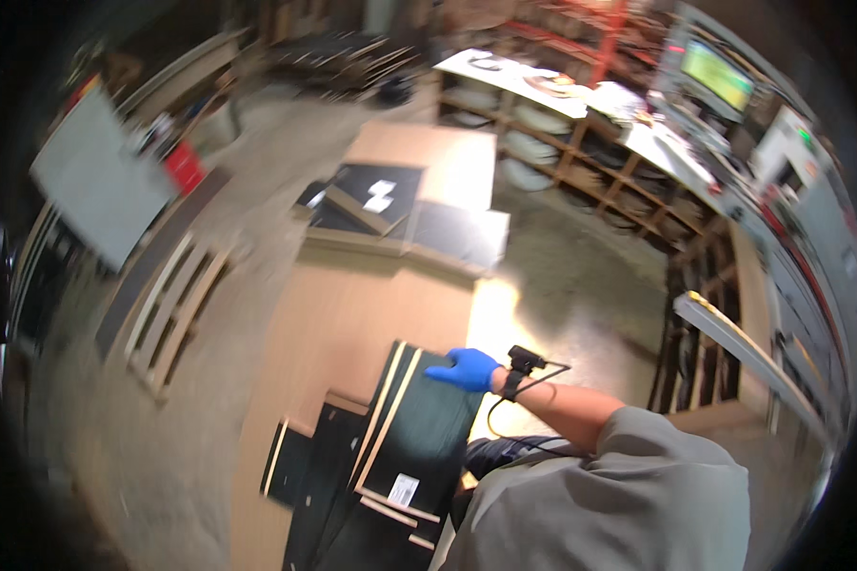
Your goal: Feeding wood panels into an edge-banding machine and organizing them on a work table.
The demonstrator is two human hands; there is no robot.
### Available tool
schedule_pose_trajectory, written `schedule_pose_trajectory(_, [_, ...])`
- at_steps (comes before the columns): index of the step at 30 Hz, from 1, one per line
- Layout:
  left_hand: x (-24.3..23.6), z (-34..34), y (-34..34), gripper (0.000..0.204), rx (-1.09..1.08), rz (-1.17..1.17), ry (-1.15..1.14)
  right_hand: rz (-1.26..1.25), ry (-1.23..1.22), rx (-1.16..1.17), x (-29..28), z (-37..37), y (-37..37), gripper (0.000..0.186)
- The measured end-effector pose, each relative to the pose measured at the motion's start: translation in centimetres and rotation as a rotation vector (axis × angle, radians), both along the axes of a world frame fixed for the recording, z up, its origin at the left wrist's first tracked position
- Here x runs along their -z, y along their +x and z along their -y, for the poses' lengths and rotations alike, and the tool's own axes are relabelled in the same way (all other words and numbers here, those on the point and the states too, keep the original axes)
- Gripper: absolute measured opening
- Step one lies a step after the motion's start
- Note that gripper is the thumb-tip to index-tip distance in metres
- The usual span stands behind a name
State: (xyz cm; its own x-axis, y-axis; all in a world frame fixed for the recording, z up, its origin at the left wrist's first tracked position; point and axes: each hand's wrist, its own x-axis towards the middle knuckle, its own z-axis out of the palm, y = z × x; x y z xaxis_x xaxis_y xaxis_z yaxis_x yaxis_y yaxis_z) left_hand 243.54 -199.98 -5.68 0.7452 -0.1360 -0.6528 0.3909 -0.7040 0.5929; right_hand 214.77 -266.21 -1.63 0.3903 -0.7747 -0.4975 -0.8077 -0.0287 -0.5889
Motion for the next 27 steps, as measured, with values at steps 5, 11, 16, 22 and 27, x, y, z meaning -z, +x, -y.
schedule_pose_trajectory(5, [-17.4,21.6,-3.7,0.056,0.367,0.214,0.369,-0.044,-0.047,0.077,-5.9,4.1,-9.9,0.084])
schedule_pose_trajectory(11, [-13.1,31.6,-7.3,0.071,0.298,0.423,-0.05,0.05,-0.144,0.271,-6.9,13.9,-24.2,0.084])
schedule_pose_trajectory(16, [-9.7,48.3,-8.6,0.074,0.484,0.519,-0.153,0.117,-0.247,0.376,-7.5,25.2,-37.7,0.078])
schedule_pose_trajectory(22, [-7.4,71.5,-18.4,0.069,0.76,0.364,-0.031,0.084,-0.34,0.603,-13.0,34.3,-57.1,0.075])
schedule_pose_trajectory(27, [-18.8,91.6,-35.6,0.063,0.932,0.224,-0.112,0.08,-0.425,0.831,-13.7,37.0,-72.3,0.067])
